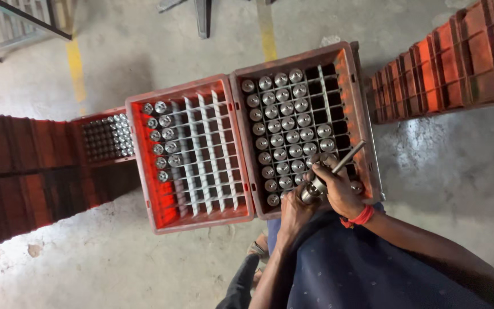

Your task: The person transfers small metal caps from one red crate to another using a metal rod. They repeatedly pick up caps and place them into the receiving crate, then move the crates to a metal table.

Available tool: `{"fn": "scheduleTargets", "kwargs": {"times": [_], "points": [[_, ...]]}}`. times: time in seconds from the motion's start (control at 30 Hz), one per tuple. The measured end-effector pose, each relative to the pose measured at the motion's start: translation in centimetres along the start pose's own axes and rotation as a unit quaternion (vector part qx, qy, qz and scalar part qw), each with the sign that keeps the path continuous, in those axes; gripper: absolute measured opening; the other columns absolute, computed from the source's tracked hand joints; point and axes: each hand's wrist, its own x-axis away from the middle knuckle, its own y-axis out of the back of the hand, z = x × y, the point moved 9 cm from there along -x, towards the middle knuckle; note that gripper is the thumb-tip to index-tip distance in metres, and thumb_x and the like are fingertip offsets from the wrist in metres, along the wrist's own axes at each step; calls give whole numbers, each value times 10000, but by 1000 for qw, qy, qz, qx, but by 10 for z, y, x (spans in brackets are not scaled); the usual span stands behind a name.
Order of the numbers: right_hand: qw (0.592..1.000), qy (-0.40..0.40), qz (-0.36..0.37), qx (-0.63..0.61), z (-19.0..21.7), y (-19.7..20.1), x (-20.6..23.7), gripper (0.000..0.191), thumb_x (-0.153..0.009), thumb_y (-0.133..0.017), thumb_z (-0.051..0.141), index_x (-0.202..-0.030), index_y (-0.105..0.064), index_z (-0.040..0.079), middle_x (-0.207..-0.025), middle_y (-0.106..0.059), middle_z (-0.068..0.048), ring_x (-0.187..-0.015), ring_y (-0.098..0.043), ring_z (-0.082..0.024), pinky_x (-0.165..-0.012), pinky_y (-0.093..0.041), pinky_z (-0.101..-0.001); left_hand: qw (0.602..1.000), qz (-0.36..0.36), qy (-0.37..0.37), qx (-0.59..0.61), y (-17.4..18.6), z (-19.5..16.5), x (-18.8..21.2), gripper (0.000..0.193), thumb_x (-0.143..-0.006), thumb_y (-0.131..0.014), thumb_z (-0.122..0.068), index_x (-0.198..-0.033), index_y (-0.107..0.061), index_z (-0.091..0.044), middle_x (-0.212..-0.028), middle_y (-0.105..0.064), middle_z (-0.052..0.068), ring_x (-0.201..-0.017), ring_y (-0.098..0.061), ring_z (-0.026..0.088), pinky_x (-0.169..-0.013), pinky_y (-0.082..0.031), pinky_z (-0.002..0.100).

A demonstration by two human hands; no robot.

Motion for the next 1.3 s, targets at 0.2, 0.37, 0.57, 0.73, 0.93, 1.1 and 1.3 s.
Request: {"fn": "scheduleTargets", "kwargs": {"times": [0.2, 0.37, 0.57, 0.73, 0.93, 1.1, 1.3], "points": [[996, 5, 64, 60, -8, 13, 11, 113, -1016, -614, 92, -1119, -635, 49, -862, -620, -26, -825, -641, -119, -748, -547, -281, 994, 85, 40, -59, -28, 15, 4, 343, -769, -797, -251, -1011, -710, -24, -880, -757, 195, -816, -751, 356, -748, -580, 450], [995, -76, 59, 38, -24, 36, -4, 92, -988, -613, 80, -1073, -629, 48, -852, -641, -44, -815, -661, -141, -743, -557, -298, 983, 159, 92, -10, -53, 24, 3, 418, -776, -813, -311, -1077, -715, -39, -950, -758, 200, -883, -750, 345, -760, -573, 449], [998, -53, 1, 22, -12, 73, -7, 112, -944, -630, 49, -1054, -648, 40, -851, -643, -47, -792, -663, -167, -740, -565, -317, 984, 174, 41, -11, -77, 8, -15, 491, -783, -801, -319, -1182, -692, -54, -1006, -766, 205, -946, -751, 350, -806, -576, 437], [997, -58, -19, -41, -10, 96, -4, 117, -969, -616, 35, -1083, -641, 41, -867, -636, -49, -815, -663, -170, -766, -574, -323, 977, 212, 30, -17, -96, -1, -21, 524, -788, -803, -340, -1190, -683, -27, -985, -770, 208, -932, -771, 353, -800, -590, 443], [984, 69, -121, -108, 47, 163, -16, 129, -1030, -590, 56, -1150, -637, 57, -916, -687, -92, -858, -681, -223, -799, -576, -365, 953, 240, -52, -178, -101, -5, -32, 686, -922, -749, -267, -1471, -427, -12, -1171, -683, 275, -939, -717, 431, -776, -585, 481], [977, 90, -151, -122, 52, 199, -24, 128, -1031, -613, 39, -1151, -651, 63, -846, -671, -80, -855, -695, -223, -816, -593, -364, 897, 143, -332, -256, -119, -30, -18, 775, -741, -645, 74, -1495, -478, 8, -1359, -576, 326, -1082, -672, 442, -782, -600, 421], [986, 0, -110, -125, 3, 203, -18, 21, -1098, -588, 95, -1110, -605, 92, -1072, -719, -105, -1033, -688, -227, -903, -548, -337, 948, -66, -272, -152, -12, 19, -36, 422, -805, -711, -64, -1216, -618, -70, -1209, -588, 227, -1121, -578, 417, -909, -518, 509]]}}
